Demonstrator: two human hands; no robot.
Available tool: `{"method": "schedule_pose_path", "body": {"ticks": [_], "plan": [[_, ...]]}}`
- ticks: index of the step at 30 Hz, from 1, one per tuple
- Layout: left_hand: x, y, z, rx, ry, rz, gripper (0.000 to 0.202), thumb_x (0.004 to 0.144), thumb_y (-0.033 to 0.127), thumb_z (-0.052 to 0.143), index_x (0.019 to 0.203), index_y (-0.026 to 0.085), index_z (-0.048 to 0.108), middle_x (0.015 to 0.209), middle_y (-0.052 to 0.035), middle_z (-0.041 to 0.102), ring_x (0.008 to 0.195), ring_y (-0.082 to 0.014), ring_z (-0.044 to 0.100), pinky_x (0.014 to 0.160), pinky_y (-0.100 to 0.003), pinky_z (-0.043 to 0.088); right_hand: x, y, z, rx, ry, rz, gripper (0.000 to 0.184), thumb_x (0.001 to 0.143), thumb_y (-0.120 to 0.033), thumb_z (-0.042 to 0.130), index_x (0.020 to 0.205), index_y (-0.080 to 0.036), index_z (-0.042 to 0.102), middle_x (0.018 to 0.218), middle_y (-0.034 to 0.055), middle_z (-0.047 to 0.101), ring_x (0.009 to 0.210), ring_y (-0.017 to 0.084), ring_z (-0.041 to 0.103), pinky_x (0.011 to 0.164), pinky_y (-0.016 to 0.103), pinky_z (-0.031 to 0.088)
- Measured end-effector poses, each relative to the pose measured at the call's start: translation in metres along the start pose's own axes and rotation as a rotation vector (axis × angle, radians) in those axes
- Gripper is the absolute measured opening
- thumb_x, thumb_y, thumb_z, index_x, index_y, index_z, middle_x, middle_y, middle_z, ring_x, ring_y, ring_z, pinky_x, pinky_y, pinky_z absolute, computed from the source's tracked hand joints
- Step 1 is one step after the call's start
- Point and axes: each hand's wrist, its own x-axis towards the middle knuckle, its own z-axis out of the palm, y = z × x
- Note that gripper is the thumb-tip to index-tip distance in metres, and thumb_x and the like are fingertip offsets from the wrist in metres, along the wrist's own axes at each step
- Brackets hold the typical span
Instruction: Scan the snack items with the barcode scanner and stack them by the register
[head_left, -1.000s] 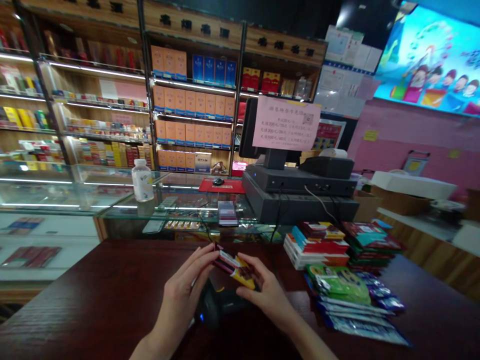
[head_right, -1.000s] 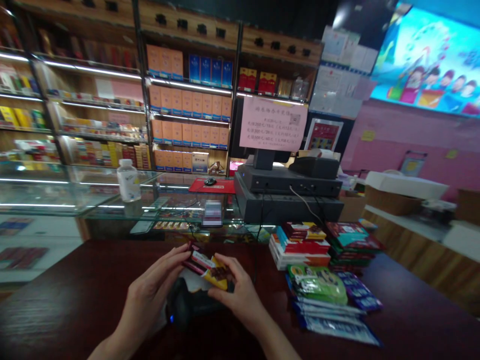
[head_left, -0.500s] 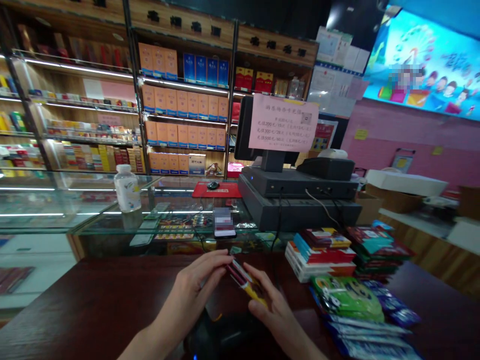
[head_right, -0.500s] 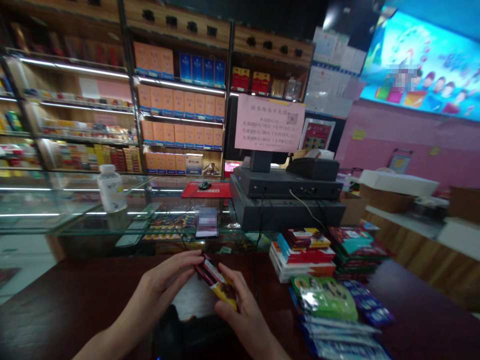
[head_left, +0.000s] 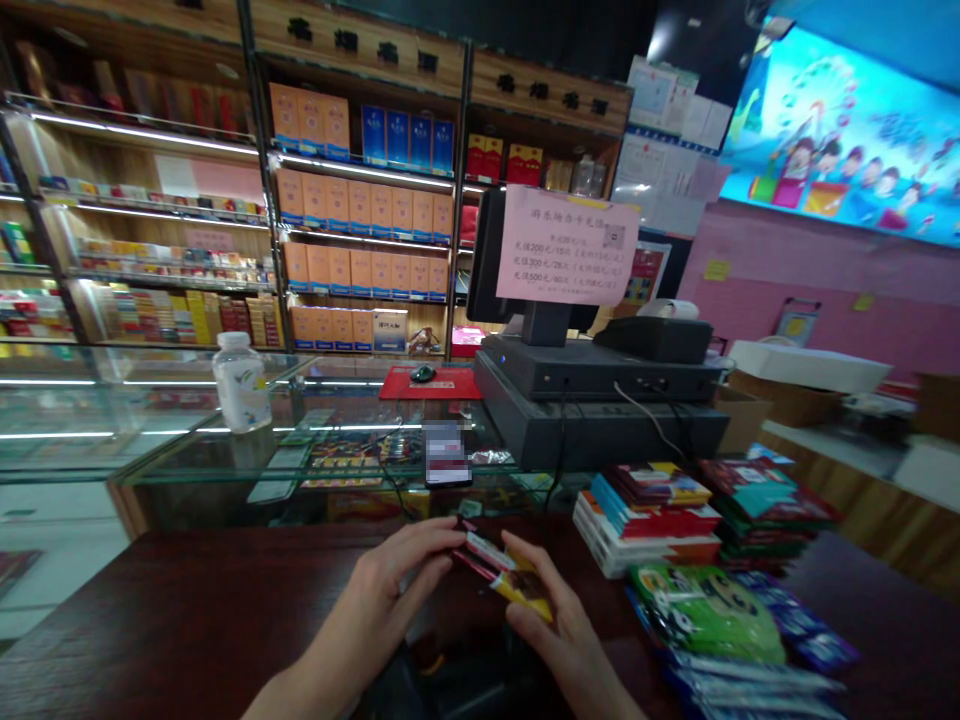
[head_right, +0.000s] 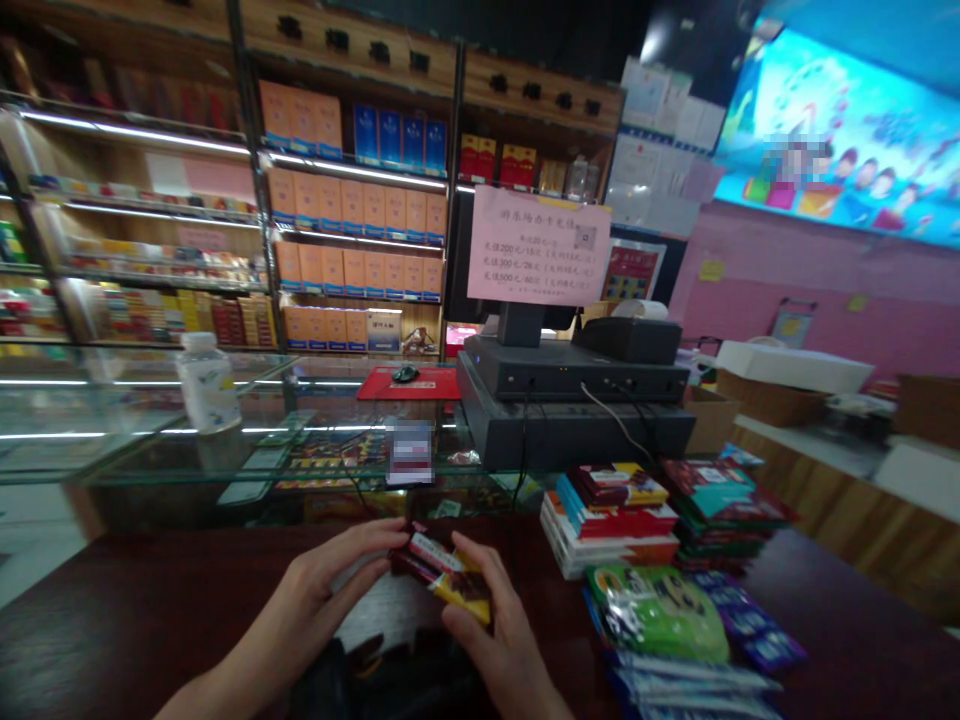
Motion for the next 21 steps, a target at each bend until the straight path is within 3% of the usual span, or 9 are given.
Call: {"method": "schedule_pose_path", "body": {"ticks": [7, 12, 17, 21], "plan": [[-0.003, 0.003, -0.007, -0.019, -0.053, -0.049, 0.030, 0.095, 0.025, 0.053, 0.120, 0.033, 0.067, 0.129, 0.0003, 0.069, 0.119, -0.0172, 0.065, 0.102, -0.031, 0.054, -0.004, -0.004, 0.002, -0.122, 0.098, -0.112, 0.061, 0.088, -0.060, 0.060, 0.139, -0.026, 0.055, 0.134, 0.0110, 0.056, 0.125, 0.028, 0.056, 0.105, 0.037, 0.048], [0.008, -0.003, -0.014, 0.015, -0.059, -0.122, 0.033, 0.094, 0.026, 0.050, 0.125, 0.029, 0.063, 0.121, -0.0015, 0.073, 0.111, -0.0171, 0.069, 0.097, -0.033, 0.057, -0.004, -0.003, 0.000, -0.143, 0.189, -0.157, 0.055, 0.090, -0.055, 0.059, 0.138, -0.027, 0.054, 0.135, 0.0095, 0.055, 0.125, 0.027, 0.056, 0.104, 0.035, 0.049], [0.021, -0.011, -0.013, 0.055, -0.064, -0.153, 0.028, 0.095, 0.030, 0.049, 0.114, 0.029, 0.068, 0.114, -0.0006, 0.075, 0.106, -0.0175, 0.070, 0.095, -0.033, 0.057, -0.003, 0.002, -0.004, -0.182, 0.275, -0.164, 0.052, 0.091, -0.050, 0.061, 0.137, -0.027, 0.055, 0.135, 0.0095, 0.055, 0.126, 0.028, 0.055, 0.107, 0.037, 0.047], [0.034, -0.004, -0.021, 0.053, -0.229, -0.167, 0.029, 0.091, 0.028, 0.053, 0.115, 0.030, 0.069, 0.111, 0.0007, 0.076, 0.104, -0.0178, 0.071, 0.094, -0.032, 0.057, -0.004, 0.009, -0.002, -0.203, 0.316, -0.158, 0.051, 0.092, -0.050, 0.058, 0.138, -0.027, 0.054, 0.137, 0.0096, 0.054, 0.128, 0.029, 0.053, 0.109, 0.039, 0.046]]}}
